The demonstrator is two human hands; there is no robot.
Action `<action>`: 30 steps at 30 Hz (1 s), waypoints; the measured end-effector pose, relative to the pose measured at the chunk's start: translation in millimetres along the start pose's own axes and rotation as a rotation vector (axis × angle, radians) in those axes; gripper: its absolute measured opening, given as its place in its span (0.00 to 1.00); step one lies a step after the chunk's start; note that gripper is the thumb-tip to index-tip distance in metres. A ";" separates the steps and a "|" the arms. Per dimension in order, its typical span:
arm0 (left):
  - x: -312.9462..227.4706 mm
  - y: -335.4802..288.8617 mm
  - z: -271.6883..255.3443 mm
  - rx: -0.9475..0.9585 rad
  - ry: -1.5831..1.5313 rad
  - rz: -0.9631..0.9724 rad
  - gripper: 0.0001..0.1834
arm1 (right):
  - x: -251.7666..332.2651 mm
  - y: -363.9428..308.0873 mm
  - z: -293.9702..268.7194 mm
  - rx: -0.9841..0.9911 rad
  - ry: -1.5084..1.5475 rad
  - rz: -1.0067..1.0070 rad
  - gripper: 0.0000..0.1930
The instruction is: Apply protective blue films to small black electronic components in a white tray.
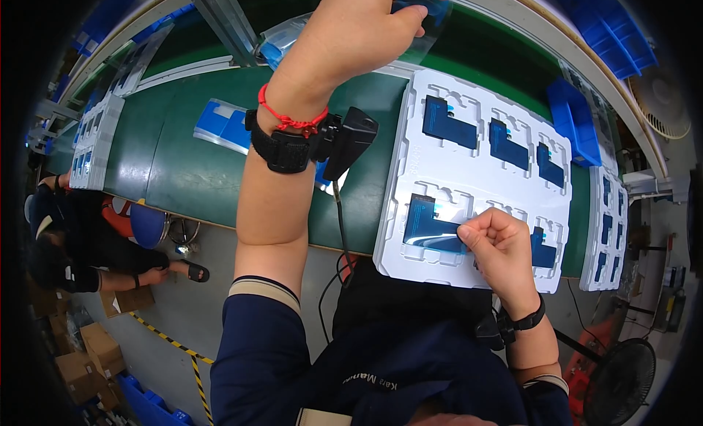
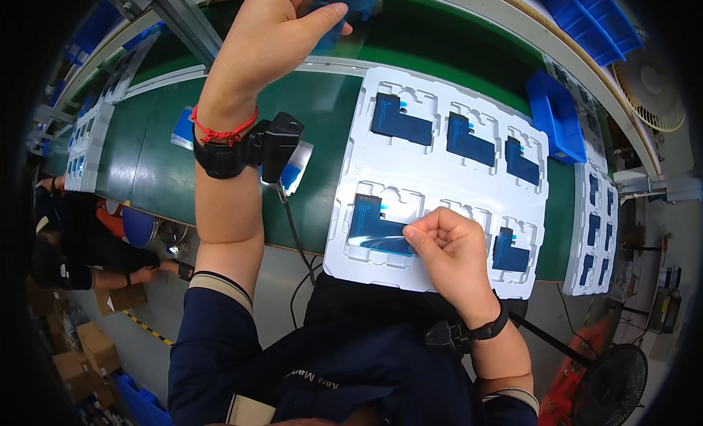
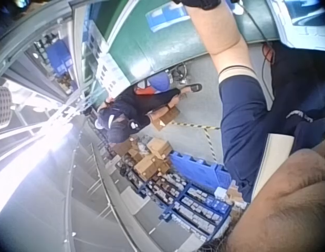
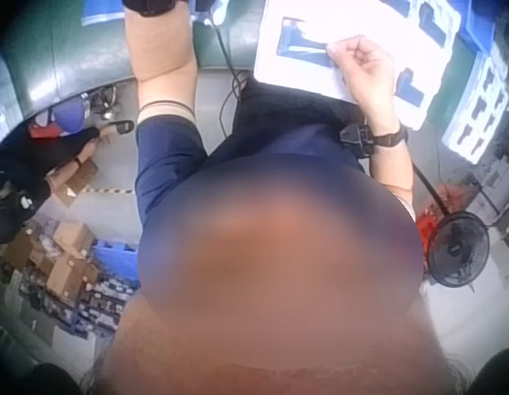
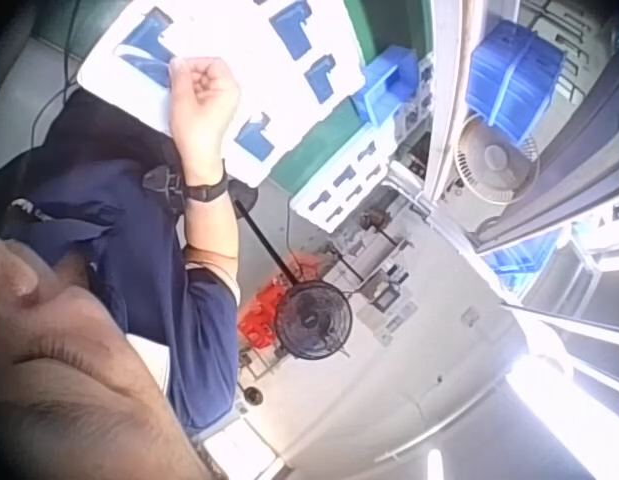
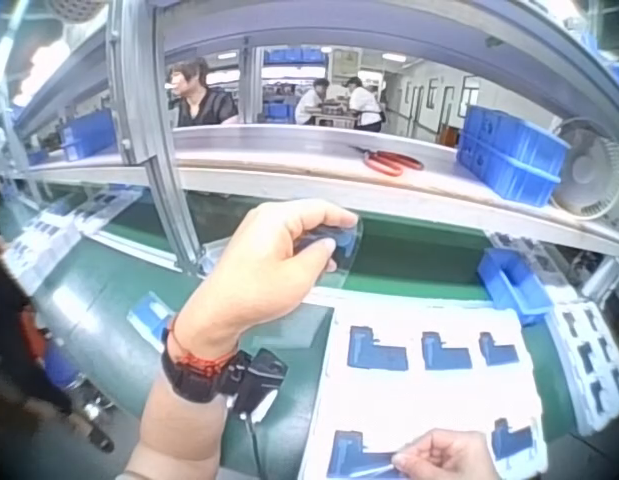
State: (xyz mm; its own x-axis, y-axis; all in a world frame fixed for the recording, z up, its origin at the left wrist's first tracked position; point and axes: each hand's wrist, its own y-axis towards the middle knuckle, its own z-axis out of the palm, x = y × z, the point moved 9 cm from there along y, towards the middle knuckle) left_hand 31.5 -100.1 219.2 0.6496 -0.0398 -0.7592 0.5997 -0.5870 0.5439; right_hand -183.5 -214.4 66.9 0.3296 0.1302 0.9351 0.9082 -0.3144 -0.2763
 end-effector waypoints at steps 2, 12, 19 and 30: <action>0.5 0.3 0.5 0.002 0.004 -0.001 0.14 | -0.2 0.0 0.0 0.003 0.004 0.005 0.03; 3.3 -0.5 2.2 0.005 -0.062 -0.029 0.14 | 0.4 0.1 0.4 -0.021 -0.015 -0.022 0.03; 1.7 -2.1 2.0 0.010 -0.050 -0.043 0.14 | 2.2 -1.3 2.7 -0.070 -0.058 -0.070 0.03; -1.3 -2.5 4.6 0.017 -0.042 -0.034 0.14 | 36.1 -19.4 15.2 -0.220 -0.588 -0.393 0.07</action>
State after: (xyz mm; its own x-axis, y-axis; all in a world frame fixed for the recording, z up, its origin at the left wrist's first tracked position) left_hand 27.0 -102.3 217.1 0.6090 -0.0532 -0.7914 0.6129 -0.6018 0.5121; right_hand -185.3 -189.3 102.6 0.1307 0.7345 0.6659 0.9354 -0.3140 0.1628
